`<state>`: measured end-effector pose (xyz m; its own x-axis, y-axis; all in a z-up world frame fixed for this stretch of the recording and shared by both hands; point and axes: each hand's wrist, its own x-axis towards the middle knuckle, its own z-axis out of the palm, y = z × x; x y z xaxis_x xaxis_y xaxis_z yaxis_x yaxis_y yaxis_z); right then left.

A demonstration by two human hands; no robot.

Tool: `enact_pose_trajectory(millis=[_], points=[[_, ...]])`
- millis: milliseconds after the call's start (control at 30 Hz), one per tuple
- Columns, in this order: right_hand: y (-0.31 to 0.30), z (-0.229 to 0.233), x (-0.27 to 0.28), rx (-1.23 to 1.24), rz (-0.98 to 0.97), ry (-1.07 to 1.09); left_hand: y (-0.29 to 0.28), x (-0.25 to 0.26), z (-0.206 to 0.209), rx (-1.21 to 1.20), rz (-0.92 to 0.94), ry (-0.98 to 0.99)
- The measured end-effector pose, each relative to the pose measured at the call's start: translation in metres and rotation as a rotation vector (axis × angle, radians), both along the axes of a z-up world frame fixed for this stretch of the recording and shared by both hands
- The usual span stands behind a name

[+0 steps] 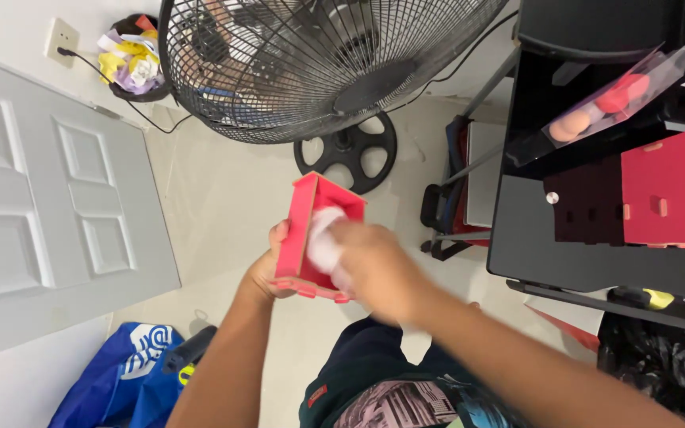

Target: Cleaning and organizing a makeup and skincare organizer on a desk using wet wipes.

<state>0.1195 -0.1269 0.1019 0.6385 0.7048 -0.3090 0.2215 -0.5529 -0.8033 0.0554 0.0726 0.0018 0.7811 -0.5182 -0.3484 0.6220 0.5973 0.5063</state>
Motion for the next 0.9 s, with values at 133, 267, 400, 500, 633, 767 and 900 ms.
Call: enact_pose_trajectory(millis=[133,267,400,500,633,767,900], points=[[0.012,0.016,-0.022,0.123,0.361,-0.416,0.005,-0.015,-0.036,-0.094,0.048,0.036],[0.020,-0.005,-0.011,0.154,0.296,-0.466,0.006,-0.027,-0.082,-0.196,0.089,0.062],[0.029,-0.038,0.007,0.048,0.208,-0.751,0.007,-0.032,-0.088,-0.289,0.140,0.093],[0.032,-0.015,0.012,-0.288,0.300,-0.548,-0.005,-0.013,-0.041,0.010,0.236,0.160],[0.021,-0.026,0.022,-0.328,0.305,-0.460,-0.010,-0.013,-0.030,0.184,0.160,0.108],[0.009,-0.022,0.023,-0.158,0.267,-0.375,-0.015,-0.015,-0.049,0.067,0.155,0.058],[0.007,-0.059,0.022,-0.039,0.145,-0.656,-0.022,-0.027,-0.093,0.291,0.061,0.238]])
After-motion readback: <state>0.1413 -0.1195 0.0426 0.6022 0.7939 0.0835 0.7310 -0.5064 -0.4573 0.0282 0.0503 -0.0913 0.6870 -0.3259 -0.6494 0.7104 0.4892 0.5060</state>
